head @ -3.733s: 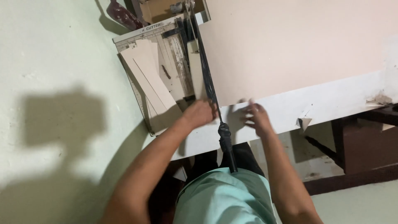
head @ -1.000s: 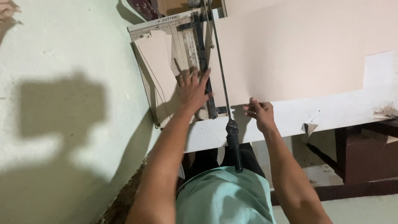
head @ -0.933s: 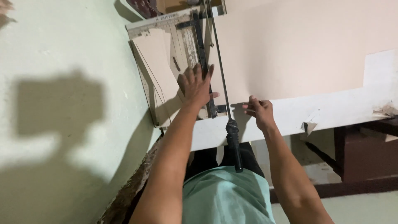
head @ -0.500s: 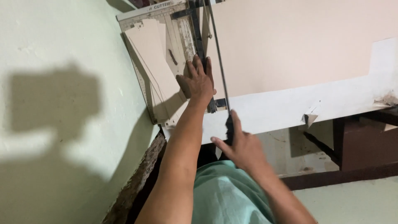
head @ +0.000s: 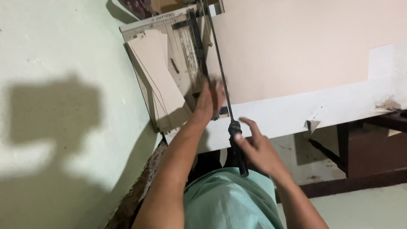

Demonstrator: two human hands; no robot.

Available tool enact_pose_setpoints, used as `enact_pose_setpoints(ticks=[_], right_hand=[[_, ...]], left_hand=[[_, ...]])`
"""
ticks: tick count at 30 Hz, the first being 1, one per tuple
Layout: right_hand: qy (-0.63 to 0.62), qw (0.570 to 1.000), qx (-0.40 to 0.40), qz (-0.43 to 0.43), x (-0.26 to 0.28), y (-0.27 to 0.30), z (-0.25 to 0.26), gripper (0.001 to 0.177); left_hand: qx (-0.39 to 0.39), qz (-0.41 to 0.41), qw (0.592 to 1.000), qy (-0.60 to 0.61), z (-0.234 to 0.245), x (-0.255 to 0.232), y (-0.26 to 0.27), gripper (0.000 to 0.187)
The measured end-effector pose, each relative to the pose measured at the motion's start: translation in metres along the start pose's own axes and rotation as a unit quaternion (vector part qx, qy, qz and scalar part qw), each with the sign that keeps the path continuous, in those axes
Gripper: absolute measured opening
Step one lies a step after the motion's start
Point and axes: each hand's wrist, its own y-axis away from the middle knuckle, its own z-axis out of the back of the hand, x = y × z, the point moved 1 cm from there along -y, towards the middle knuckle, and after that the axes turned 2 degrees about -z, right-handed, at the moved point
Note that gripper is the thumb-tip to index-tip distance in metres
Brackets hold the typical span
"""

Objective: The person uses a manual paper cutter to trim large sheets of light-colored paper. They align the paper against the guide, pull down the lever to cut, and then remove the cut pieces, repeating the process for multiple sheets.

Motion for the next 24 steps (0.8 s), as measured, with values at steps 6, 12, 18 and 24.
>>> enact_pose_setpoints(ticks=[6,12,18,24], right_hand=[[-0.274,0.954,-0.11,-0.061,-0.098,-0.156,0.003,0.102],[-0.414,0.9,-0.132,-0.021,-0.187,-0.219,-0.001,0.06],[-0.344,0.935,-0.081,0.014,-0.122,-0.16,-0.022,0.032],[-0.319,0.944,-0.082,0.026,-0.092,-0.178,-0.017,0.03]], left_hand=[[0.272,-0.234,0.371,-0.857,0.091,0.086,-0.04,0.021],[0.251,-0.101,0.145,-0.952,0.168,0.05,-0.033,0.012],[0.166,-0.237,0.37,-0.883,0.109,-0.024,-0.004,0.022],[0.025,-0.084,0.561,-0.823,0.045,-0.021,-0.033,0.082]])
